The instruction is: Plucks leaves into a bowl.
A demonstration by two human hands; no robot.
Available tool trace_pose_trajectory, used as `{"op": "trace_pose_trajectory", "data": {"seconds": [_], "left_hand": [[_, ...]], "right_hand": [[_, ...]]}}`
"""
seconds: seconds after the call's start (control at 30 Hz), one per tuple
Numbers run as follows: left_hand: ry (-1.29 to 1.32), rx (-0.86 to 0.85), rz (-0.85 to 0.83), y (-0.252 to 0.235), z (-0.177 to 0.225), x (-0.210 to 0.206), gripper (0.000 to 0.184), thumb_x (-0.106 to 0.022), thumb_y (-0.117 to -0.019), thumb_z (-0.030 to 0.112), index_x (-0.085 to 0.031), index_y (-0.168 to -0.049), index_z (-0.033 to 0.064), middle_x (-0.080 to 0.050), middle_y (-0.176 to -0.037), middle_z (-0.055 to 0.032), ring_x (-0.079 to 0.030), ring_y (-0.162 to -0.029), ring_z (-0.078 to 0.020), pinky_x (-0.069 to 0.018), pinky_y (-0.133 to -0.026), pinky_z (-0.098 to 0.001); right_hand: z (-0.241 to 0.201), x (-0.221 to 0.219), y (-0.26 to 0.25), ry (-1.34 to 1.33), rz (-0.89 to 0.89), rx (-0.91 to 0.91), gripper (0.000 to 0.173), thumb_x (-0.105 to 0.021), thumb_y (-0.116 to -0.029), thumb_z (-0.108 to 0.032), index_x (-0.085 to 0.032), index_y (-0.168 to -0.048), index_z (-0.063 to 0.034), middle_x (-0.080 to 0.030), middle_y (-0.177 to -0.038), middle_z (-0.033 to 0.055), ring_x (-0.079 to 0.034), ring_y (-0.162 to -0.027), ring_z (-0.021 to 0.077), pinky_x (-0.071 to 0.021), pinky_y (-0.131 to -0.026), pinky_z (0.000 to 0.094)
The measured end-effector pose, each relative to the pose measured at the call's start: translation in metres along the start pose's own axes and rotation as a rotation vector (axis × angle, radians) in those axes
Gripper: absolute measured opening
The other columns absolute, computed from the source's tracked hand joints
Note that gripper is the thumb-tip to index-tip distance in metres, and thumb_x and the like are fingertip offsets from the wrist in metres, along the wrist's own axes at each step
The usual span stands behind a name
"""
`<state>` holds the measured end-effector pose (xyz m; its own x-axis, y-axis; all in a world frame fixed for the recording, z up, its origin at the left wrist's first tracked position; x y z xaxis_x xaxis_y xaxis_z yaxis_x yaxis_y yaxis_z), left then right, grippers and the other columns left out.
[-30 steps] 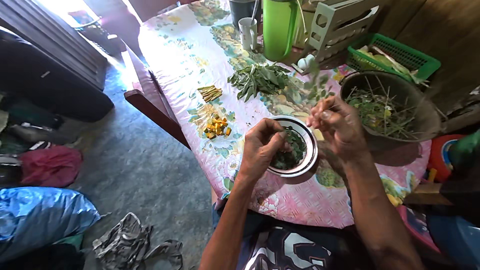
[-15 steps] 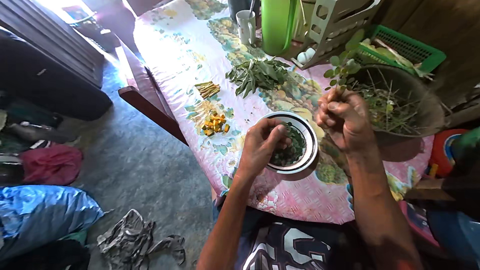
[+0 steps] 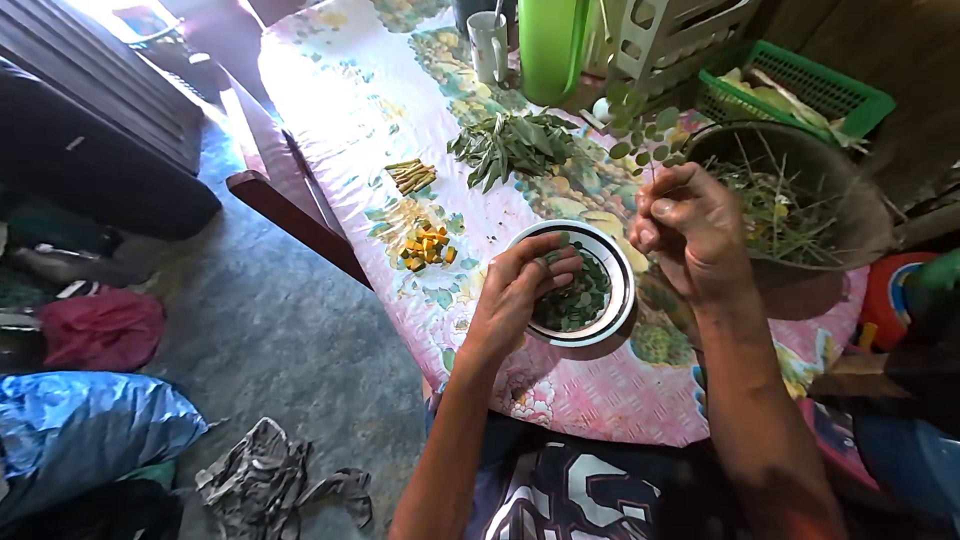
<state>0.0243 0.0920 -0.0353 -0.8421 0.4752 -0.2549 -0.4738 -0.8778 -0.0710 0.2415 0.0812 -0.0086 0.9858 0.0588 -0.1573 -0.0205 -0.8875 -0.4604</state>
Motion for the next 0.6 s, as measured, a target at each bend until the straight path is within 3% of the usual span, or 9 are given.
{"op": "trace_pose_trajectory", "data": {"seconds": [0.1, 0.2, 0.27, 0.33, 0.43, 0.6], "left_hand": [[-0.08, -0.074, -0.002, 0.001, 0.002, -0.003, 0.036, -0.037, -0.1079, 0.003, -0.053, -0.14, 0.0001, -0.068, -0.123, -0.0174, -0.072, -0.105, -0.0242, -0.0613, -0.091, -0.0385], [-0.265, -0.165, 0.072, 0.0, 0.004, -0.004, 0.036, -0.046, -0.1059, 0.001, -0.054, -0.141, 0.0025, -0.071, -0.115, -0.0138, -0.074, -0.095, -0.0218, -0.0642, -0.084, -0.0374], [-0.416, -0.232, 0.128, 0.0, 0.004, -0.002, 0.033, -0.053, -0.104, 0.002, -0.058, -0.136, 0.003, -0.072, -0.108, -0.0118, -0.075, -0.088, -0.0196, -0.0659, -0.078, -0.036], [-0.472, -0.265, 0.166, 0.001, 0.004, -0.001, 0.026, -0.058, -0.1021, 0.003, -0.062, -0.127, 0.0022, -0.072, -0.1, -0.0103, -0.075, -0.081, -0.0183, -0.0661, -0.073, -0.0348], [-0.387, -0.278, 0.197, 0.003, 0.004, -0.001, 0.012, -0.063, -0.0999, 0.005, -0.065, -0.112, 0.0035, -0.071, -0.098, -0.009, -0.073, -0.075, -0.0184, -0.0652, -0.068, -0.034], [-0.213, -0.312, 0.192, 0.004, 0.004, -0.004, 0.009, -0.064, -0.0989, 0.003, -0.065, -0.108, 0.003, -0.068, -0.095, -0.0103, -0.07, -0.071, -0.0181, -0.0636, -0.065, -0.0321]], "right_hand": [[-0.004, -0.009, 0.008, -0.002, 0.006, -0.041, 0.017, -0.047, -0.0996, -0.003, -0.058, -0.111, -0.0112, -0.062, -0.098, 0.0029, -0.058, -0.066, 0.0083, -0.054, -0.058, 0.0215], [-0.002, -0.015, 0.011, 0.063, 0.062, -0.11, 0.019, -0.054, -0.0934, -0.004, -0.06, -0.108, -0.0154, -0.061, -0.099, -0.001, -0.054, -0.066, 0.0047, -0.0486, -0.056, 0.0176], [-0.003, -0.015, 0.01, 0.171, 0.014, -0.107, 0.017, -0.059, -0.0927, -0.011, -0.057, -0.109, -0.0173, -0.06, -0.099, -0.0015, -0.055, -0.067, 0.0047, -0.0488, -0.055, 0.0167], [-0.003, -0.018, 0.01, 0.222, -0.03, -0.105, 0.017, -0.063, -0.0948, -0.014, -0.058, -0.111, -0.0163, -0.061, -0.096, -0.0004, -0.051, -0.057, 0.0046, -0.0433, -0.046, 0.0157], [-0.001, -0.024, 0.012, 0.237, -0.123, -0.093, 0.019, -0.066, -0.0952, -0.005, -0.065, -0.114, -0.0099, -0.066, -0.095, 0.0019, -0.05, -0.054, 0.0047, -0.0428, -0.043, 0.0152], [0.01, -0.037, 0.014, 0.231, -0.25, -0.131, 0.023, -0.065, -0.0932, 0.001, -0.069, -0.115, -0.0052, -0.069, -0.098, 0.0046, -0.049, -0.052, 0.0056, -0.0422, -0.041, 0.0166]]}}
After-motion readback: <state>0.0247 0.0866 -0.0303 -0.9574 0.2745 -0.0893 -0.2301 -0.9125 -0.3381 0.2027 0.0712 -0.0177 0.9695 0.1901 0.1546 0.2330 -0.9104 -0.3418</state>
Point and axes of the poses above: each hand's wrist, its own y-axis away from the middle knuckle, its own x-axis out of the back of the hand, z = x × y, the point moved 4 cm from there along -y, towards the middle knuckle
